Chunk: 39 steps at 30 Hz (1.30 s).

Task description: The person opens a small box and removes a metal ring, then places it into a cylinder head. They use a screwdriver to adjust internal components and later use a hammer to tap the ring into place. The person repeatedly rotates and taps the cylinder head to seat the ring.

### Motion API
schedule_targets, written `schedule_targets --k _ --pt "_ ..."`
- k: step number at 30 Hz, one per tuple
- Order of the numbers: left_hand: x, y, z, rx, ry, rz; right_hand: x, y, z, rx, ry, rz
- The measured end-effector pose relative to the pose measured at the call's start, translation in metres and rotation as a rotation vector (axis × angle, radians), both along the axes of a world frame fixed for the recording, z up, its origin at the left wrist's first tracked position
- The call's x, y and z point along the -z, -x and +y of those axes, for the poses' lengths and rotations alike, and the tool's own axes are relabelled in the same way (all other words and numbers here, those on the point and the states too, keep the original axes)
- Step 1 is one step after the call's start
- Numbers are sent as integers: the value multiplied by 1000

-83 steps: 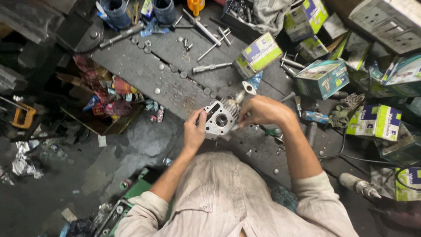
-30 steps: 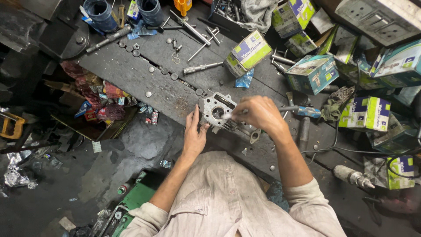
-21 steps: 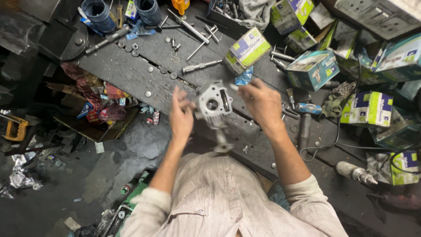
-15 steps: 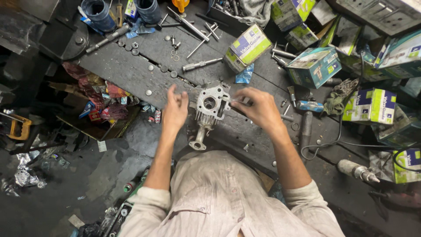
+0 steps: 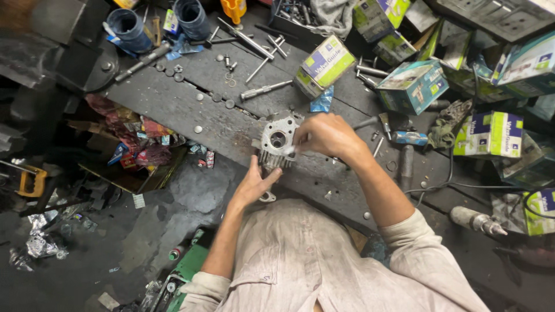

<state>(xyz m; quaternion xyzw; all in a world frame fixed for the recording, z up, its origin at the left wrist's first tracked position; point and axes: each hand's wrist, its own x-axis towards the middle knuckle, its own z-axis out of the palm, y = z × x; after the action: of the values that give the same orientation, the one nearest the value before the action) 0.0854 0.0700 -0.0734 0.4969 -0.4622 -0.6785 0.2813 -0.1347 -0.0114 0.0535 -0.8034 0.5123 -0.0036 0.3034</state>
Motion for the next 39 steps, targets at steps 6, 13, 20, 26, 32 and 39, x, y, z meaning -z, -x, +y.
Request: schedule_targets --k 6,13,20,26,32,39 --pt "-2 3 -1 -66 157 199 -1 2 -10 1 -89 94" --pt "-7 1 -2 -57 -26 103 4 7 -42 -145 -34 -10" --pt "-11 -1 -2 -28 -3 16 -12 -8 -71 -287 -32 68" --pt "-14 2 -4 -31 9 66 -21 -22 -83 -312 -140 126" --pt "-10 3 -3 -60 -12 80 -13 -14 -72 -297 66 21" --pt "-7 5 -3 -103 195 55 -5 43 -24 31 182 -420"
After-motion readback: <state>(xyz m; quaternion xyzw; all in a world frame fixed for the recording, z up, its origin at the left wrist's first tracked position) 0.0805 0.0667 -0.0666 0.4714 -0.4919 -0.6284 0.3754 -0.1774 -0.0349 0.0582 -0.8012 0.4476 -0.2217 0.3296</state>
